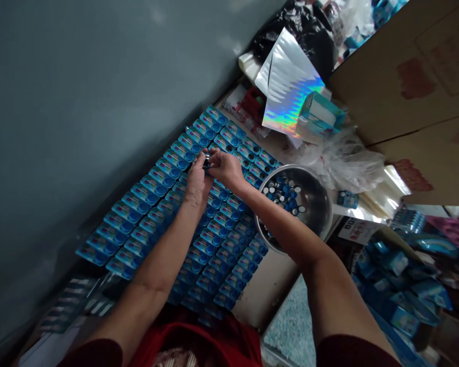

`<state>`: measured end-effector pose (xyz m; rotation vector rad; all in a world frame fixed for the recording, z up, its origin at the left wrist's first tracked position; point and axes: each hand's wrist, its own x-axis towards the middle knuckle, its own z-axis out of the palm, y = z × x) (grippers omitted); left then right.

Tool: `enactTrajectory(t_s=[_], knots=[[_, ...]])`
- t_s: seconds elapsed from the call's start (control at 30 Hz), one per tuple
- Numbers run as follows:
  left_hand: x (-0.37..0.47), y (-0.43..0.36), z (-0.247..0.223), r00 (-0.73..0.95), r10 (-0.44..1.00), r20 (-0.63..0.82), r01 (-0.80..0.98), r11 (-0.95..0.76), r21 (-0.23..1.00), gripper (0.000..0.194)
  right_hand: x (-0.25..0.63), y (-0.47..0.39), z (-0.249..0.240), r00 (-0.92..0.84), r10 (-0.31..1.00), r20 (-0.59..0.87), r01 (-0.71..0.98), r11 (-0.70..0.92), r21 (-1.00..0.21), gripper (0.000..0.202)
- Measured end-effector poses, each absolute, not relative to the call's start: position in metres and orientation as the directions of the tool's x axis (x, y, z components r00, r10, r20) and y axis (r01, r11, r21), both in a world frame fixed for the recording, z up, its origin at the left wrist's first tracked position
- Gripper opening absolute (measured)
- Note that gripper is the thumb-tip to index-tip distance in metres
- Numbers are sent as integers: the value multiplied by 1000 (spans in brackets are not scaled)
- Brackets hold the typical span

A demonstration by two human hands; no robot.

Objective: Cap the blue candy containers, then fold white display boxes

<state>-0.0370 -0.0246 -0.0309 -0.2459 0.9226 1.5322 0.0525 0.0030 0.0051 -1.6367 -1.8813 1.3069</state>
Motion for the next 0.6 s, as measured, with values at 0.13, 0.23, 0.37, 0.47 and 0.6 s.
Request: enactTrajectory(t_s=[0.13, 0.23, 0.37, 0.47, 0.6], knots=[[-46, -20, -29, -180, 716, -674, -926, 108, 361, 13, 63, 28, 10, -348, 845, -406, 612, -123, -781, 19], [-63, -19, -22, -175, 745, -644, -928, 95, 361, 13, 75, 61, 7, -214, 949, -231, 780, 24, -625, 17], [-80, -23, -15, -129, 795, -592, -903, 153, 402, 18, 81, 101, -6, -196, 947, -255, 957, 127, -262, 16], [-85, -28, -15, -90, 820, -566, -882, 198, 427, 22, 79, 123, -19, -201, 914, -352, 976, 157, -151, 19], [-88, -42, -18, -90, 833, -546, -877, 194, 440, 23, 78, 141, -37, -179, 913, -367, 973, 108, -205, 33]])
